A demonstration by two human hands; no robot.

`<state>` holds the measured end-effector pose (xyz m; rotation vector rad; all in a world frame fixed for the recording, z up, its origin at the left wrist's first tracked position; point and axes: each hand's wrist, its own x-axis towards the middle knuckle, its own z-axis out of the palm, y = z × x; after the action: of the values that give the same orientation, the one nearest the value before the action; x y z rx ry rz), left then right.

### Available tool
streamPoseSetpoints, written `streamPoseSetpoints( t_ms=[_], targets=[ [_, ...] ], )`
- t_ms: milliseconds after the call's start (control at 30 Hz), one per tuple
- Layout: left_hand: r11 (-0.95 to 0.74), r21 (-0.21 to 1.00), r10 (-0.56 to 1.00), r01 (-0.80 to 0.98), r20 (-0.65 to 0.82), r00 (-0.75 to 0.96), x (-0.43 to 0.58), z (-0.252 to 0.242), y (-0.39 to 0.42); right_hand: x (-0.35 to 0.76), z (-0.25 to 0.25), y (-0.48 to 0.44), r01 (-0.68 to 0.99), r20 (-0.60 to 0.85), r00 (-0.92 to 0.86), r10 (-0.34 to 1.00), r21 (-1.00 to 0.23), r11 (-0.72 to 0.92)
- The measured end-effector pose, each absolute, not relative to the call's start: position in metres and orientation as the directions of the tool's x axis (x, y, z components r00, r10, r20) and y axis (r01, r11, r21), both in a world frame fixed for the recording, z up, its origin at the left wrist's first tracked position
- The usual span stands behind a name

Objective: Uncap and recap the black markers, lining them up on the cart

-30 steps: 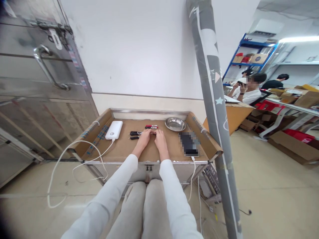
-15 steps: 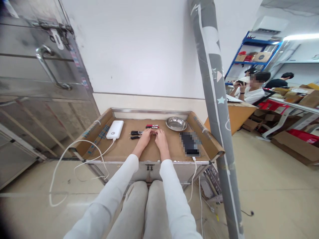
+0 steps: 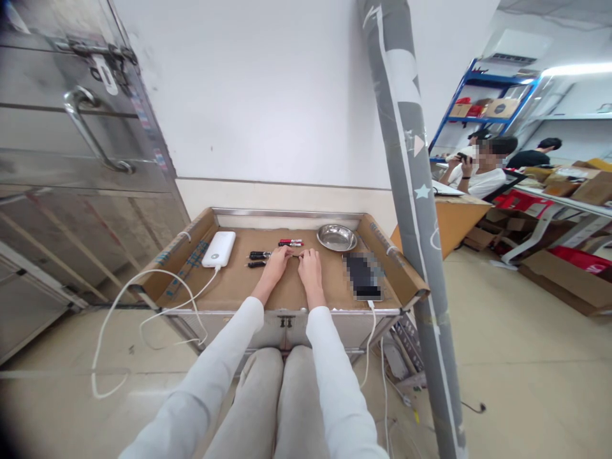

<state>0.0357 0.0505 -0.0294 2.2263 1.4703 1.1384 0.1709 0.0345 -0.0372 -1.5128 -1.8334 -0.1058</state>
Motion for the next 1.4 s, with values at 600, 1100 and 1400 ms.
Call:
streamPoseSetpoints(
  t_ms=[600, 1100, 1400],
  targets=[
    [-0.374, 0.193, 0.822, 0.907, 0.523, 0.227, 0.052, -0.022, 0.049, 0.167, -0.018, 0.021, 0.932, 0.564, 0.039, 0.825, -0.319, 0.174],
    [-0.461, 0.189, 0.81, 0.867, 0.488, 0.324, 0.044, -0.01, 0.017, 0.171, -0.013, 0.014, 0.89, 0.626, 0.139, 0.767, -0.419, 0.181],
    [-0.266, 0.18, 0.825, 0.947, 0.551, 0.127, 0.04, -0.005, 0.004, 0.164, -0.011, 0.01, 0.887, 0.6, 0.085, 0.796, -0.41, 0.214]
  ],
)
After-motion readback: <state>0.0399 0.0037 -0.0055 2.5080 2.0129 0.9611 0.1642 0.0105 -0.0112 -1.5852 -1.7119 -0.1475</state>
